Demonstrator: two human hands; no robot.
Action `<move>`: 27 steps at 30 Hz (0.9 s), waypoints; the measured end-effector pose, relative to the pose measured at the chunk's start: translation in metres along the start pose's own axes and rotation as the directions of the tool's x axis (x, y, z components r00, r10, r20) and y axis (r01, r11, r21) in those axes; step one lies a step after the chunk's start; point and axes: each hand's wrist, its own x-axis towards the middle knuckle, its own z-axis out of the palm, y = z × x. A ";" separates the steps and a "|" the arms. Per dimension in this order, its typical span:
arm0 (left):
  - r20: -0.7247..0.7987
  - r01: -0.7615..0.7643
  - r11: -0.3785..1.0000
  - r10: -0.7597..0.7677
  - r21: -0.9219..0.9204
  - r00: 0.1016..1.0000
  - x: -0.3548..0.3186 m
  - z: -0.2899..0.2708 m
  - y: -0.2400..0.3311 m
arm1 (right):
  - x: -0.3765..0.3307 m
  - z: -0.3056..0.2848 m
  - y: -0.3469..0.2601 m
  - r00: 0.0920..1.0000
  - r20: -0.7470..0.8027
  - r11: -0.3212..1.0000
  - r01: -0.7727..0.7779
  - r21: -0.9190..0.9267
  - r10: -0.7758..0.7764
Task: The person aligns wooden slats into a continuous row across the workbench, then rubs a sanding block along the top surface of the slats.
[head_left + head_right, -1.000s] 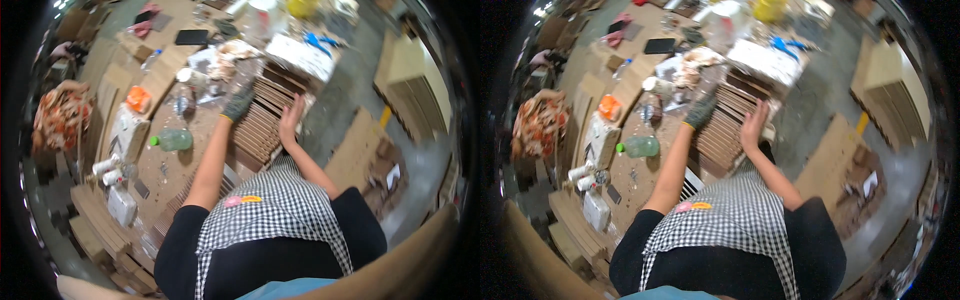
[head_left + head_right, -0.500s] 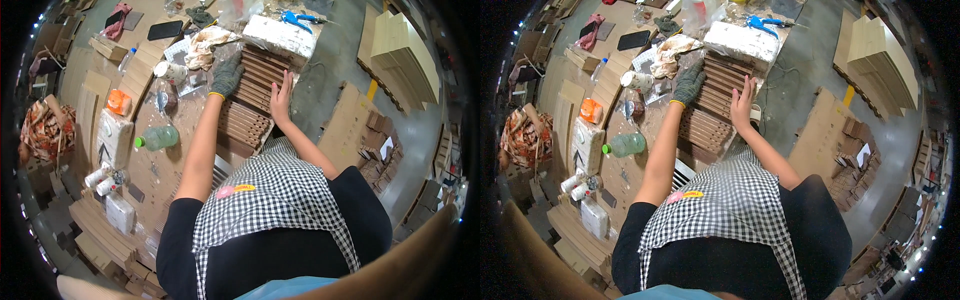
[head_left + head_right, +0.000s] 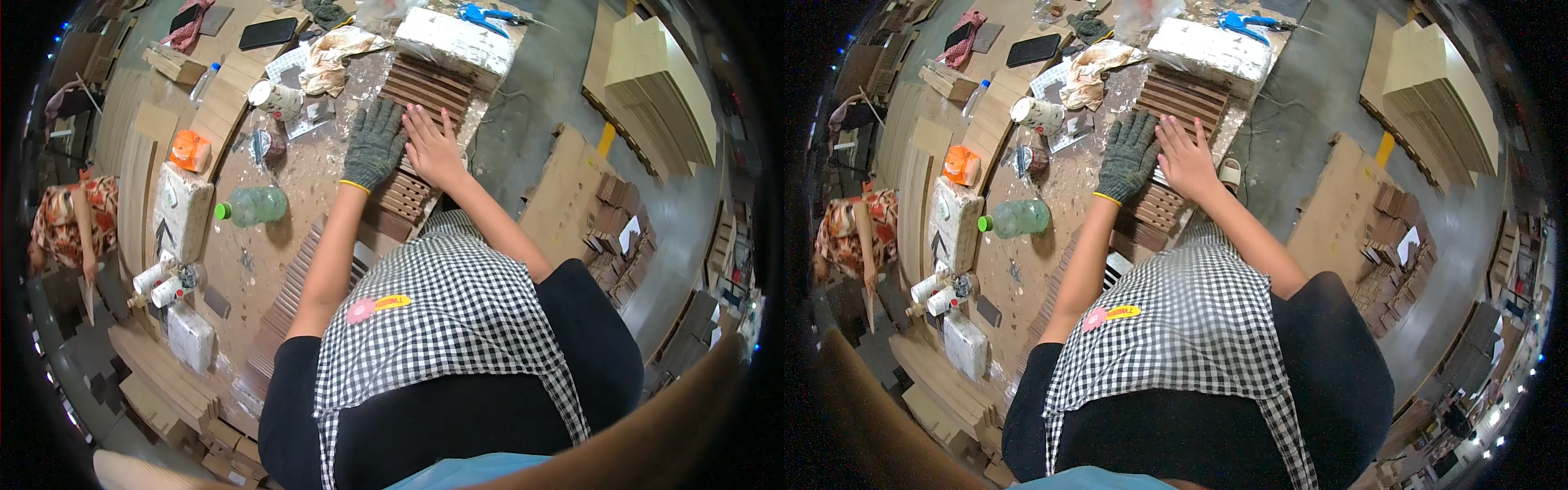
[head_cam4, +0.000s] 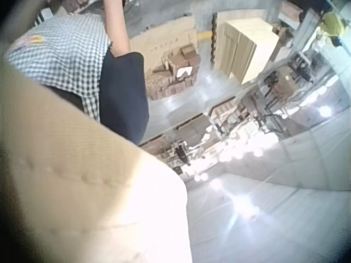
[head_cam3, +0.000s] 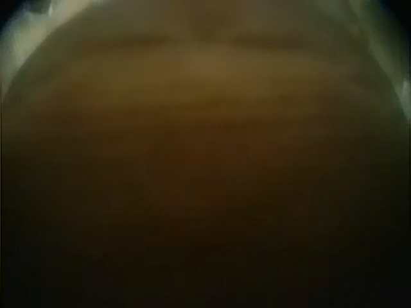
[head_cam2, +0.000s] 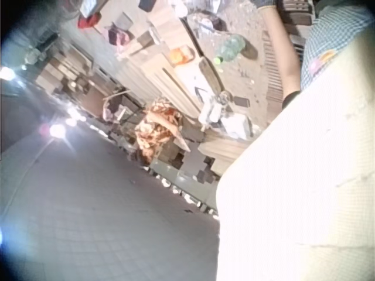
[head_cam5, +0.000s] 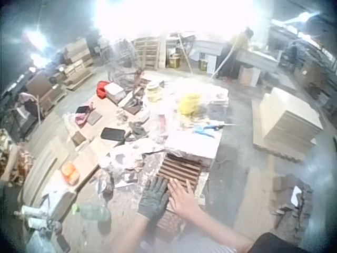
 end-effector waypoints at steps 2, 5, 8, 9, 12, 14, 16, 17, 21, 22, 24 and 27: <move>0.014 -0.004 0.991 0.002 0.130 1.000 0.004 -0.001 0.004 | 0.000 0.006 0.003 1.000 -0.003 1.000 -0.002 -0.009 0.002; 0.012 -0.005 0.984 0.003 0.176 1.000 0.005 0.000 0.007 | -0.007 0.006 -0.003 0.999 -0.036 0.999 -0.010 -0.034 0.009; 0.064 -0.028 0.982 0.017 0.186 0.998 -0.004 0.006 -0.002 | -0.021 -0.002 -0.026 0.998 -0.040 0.999 -0.037 0.028 0.038; 0.058 -0.030 0.981 0.019 0.190 0.998 -0.007 0.005 -0.005 | -0.025 -0.001 -0.026 0.998 -0.047 0.999 -0.036 0.026 0.037; -0.077 0.057 0.985 -0.070 -0.164 0.995 -0.028 -0.002 -0.018 | -0.037 0.010 -0.024 0.999 -0.027 0.999 -0.044 0.026 0.045; -0.043 0.149 0.904 -0.181 -0.401 0.982 -0.049 -0.011 -0.022 | -0.039 0.007 -0.017 0.996 -0.047 0.997 -0.070 0.034 0.071; 0.152 0.377 0.661 -0.373 -0.648 0.915 -0.075 -0.019 -0.032 | -0.047 -0.008 -0.012 0.988 -0.068 0.978 -0.123 0.169 0.136; 0.142 0.380 0.664 -0.384 -0.644 0.912 -0.083 -0.018 -0.034 | -0.057 -0.011 -0.012 0.990 -0.074 0.979 -0.108 0.175 0.123; 0.272 0.437 0.538 -0.361 -0.721 0.892 -0.094 -0.029 -0.018 | -0.106 -0.005 -0.027 0.858 0.070 0.518 -0.369 0.772 0.508; 0.222 0.409 0.602 -0.362 -0.686 0.905 -0.097 -0.021 -0.018 | -0.112 0.001 -0.036 0.842 0.086 0.465 -0.375 0.802 0.532; 0.172 0.379 0.627 -0.367 -0.680 0.914 -0.094 -0.010 -0.019 | -0.115 0.006 -0.052 0.861 0.110 0.460 -0.368 0.808 0.496; 0.131 0.339 0.550 -0.383 -0.763 0.915 -0.089 -0.010 -0.012 | -0.110 0.009 -0.067 0.879 0.098 0.521 -0.363 0.773 0.467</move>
